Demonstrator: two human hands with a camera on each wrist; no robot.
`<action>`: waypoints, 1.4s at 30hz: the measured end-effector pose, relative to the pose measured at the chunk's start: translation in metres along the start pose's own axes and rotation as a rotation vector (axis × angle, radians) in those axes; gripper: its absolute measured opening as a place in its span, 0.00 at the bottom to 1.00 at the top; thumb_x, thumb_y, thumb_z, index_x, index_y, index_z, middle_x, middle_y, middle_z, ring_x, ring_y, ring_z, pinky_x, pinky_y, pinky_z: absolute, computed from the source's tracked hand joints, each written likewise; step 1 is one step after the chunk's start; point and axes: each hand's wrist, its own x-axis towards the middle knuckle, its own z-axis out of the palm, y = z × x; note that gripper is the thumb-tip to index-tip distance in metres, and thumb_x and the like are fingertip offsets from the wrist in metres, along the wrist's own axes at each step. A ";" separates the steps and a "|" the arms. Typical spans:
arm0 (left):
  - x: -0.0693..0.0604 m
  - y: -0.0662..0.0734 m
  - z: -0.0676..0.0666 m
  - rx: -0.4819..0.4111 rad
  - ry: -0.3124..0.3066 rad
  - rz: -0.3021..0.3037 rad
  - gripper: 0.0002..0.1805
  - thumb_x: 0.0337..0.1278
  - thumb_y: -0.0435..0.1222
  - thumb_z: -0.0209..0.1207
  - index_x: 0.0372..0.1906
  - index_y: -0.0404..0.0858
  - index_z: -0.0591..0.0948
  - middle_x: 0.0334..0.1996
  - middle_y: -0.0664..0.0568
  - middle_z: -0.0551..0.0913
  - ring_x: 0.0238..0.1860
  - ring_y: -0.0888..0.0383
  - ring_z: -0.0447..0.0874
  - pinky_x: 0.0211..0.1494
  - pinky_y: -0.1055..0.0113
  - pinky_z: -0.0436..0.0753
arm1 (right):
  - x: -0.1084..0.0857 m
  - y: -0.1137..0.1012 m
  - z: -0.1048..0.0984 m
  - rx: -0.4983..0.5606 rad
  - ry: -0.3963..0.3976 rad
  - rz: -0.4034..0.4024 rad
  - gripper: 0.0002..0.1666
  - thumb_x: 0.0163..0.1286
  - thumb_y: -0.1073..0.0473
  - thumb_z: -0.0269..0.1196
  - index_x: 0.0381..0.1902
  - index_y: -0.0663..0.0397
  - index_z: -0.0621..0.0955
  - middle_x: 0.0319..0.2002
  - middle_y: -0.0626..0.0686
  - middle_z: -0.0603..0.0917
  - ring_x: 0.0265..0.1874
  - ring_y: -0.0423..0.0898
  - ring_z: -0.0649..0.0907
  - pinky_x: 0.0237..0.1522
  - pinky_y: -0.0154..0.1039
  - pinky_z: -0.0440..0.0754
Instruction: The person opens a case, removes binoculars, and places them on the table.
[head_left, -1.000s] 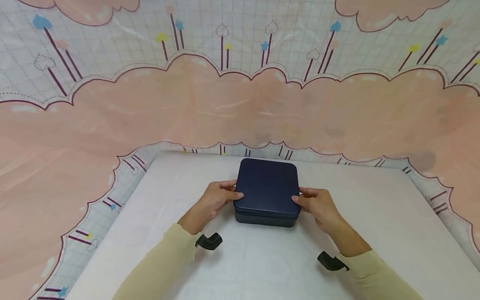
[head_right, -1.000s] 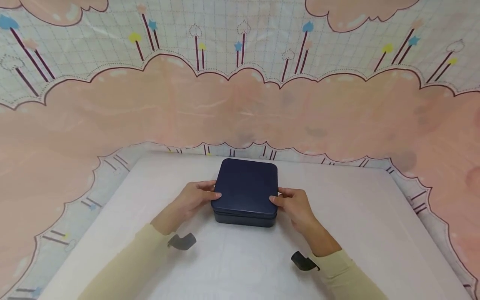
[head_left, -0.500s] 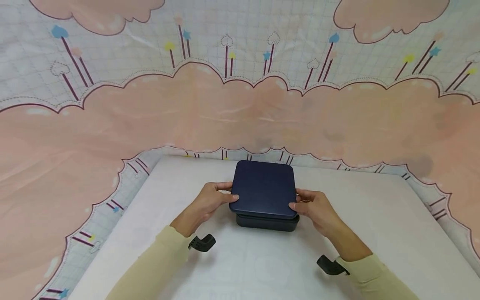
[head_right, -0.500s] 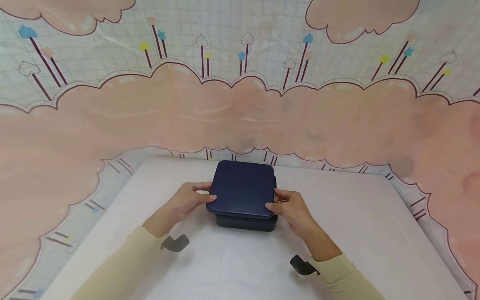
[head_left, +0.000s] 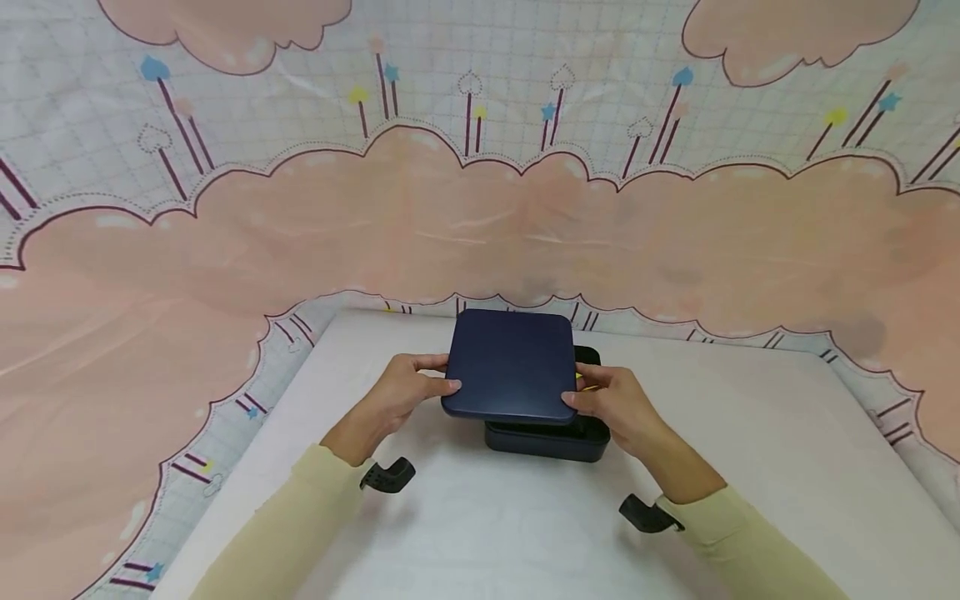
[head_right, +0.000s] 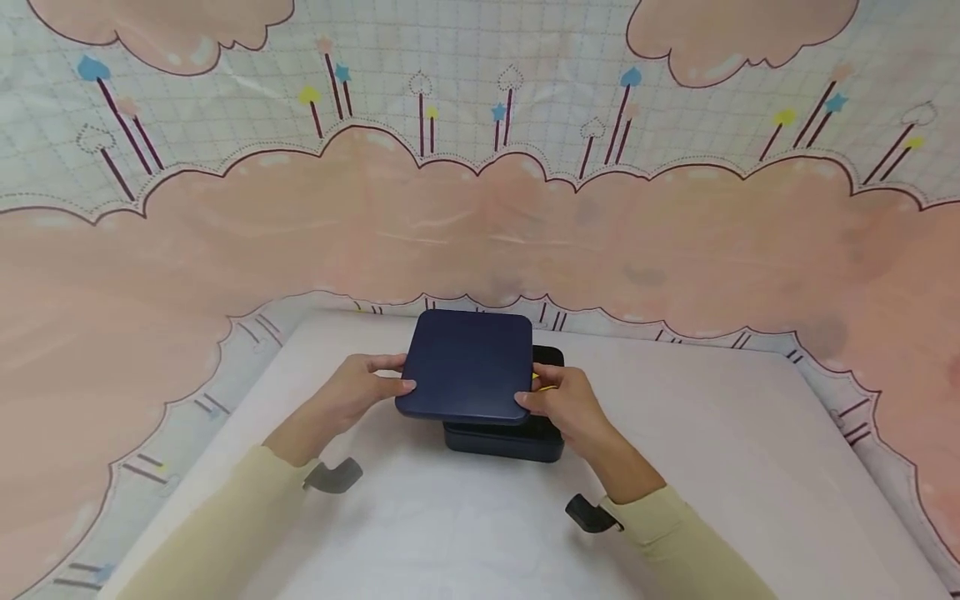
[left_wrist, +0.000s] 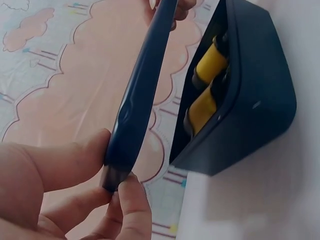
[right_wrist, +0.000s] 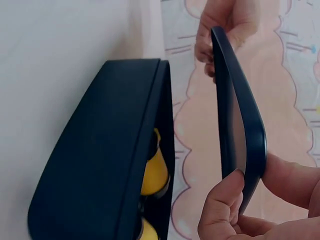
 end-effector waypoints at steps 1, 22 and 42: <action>-0.001 0.002 -0.003 0.003 0.003 -0.002 0.35 0.61 0.28 0.70 0.74 0.35 0.74 0.69 0.41 0.77 0.67 0.45 0.78 0.80 0.45 0.67 | 0.002 -0.001 0.002 0.002 -0.001 0.000 0.41 0.71 0.69 0.67 0.78 0.67 0.65 0.49 0.57 0.75 0.45 0.47 0.78 0.46 0.27 0.86; -0.008 -0.003 -0.064 0.046 -0.024 0.042 0.37 0.64 0.29 0.68 0.76 0.30 0.69 0.77 0.35 0.68 0.82 0.41 0.58 0.85 0.43 0.59 | 0.018 -0.020 0.055 0.121 0.010 -0.030 0.36 0.68 0.74 0.67 0.73 0.68 0.72 0.41 0.54 0.78 0.40 0.45 0.81 0.43 0.29 0.85; -0.018 -0.012 -0.111 0.082 -0.056 0.051 0.38 0.66 0.32 0.68 0.77 0.30 0.67 0.75 0.34 0.71 0.69 0.53 0.77 0.80 0.54 0.69 | 0.025 -0.026 0.102 0.170 0.020 -0.011 0.34 0.68 0.72 0.69 0.71 0.61 0.76 0.42 0.54 0.78 0.41 0.47 0.82 0.55 0.37 0.88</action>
